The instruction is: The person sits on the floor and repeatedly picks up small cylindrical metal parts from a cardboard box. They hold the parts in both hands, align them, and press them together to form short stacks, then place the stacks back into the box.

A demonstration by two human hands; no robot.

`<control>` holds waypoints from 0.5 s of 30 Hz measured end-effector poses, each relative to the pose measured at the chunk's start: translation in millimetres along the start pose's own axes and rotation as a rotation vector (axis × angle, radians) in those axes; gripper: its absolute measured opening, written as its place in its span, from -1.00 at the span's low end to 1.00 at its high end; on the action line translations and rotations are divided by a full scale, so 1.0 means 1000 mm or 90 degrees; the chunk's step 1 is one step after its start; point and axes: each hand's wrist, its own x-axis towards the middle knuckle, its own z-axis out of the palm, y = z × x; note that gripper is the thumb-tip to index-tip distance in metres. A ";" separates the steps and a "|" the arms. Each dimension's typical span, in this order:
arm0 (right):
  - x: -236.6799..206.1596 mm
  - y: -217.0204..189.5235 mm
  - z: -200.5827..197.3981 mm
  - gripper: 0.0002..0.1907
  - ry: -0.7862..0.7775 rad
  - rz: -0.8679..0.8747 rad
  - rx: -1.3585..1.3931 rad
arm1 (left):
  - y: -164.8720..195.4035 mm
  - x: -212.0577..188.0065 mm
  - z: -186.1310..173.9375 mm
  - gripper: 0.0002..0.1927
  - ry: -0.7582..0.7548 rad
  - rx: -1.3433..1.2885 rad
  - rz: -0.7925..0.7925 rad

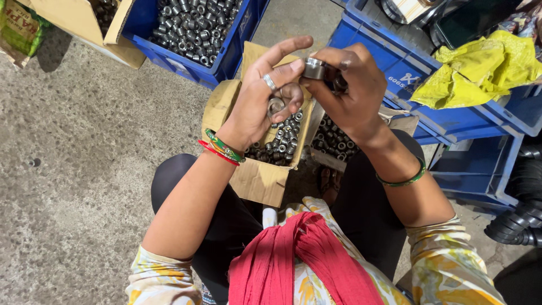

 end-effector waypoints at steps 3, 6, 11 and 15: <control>-0.001 0.000 0.000 -0.68 -0.010 0.010 0.011 | -0.001 0.001 0.001 -0.51 0.014 0.026 0.014; -0.002 0.003 0.002 -0.68 -0.015 0.002 0.023 | -0.004 0.001 0.001 -0.48 0.036 0.175 0.060; -0.001 0.003 0.002 -0.68 -0.020 0.005 0.015 | -0.004 0.002 -0.001 -0.46 0.023 0.116 0.036; 0.001 0.004 0.001 -0.67 0.001 -0.013 -0.015 | -0.004 0.003 0.000 -0.44 0.012 0.018 -0.001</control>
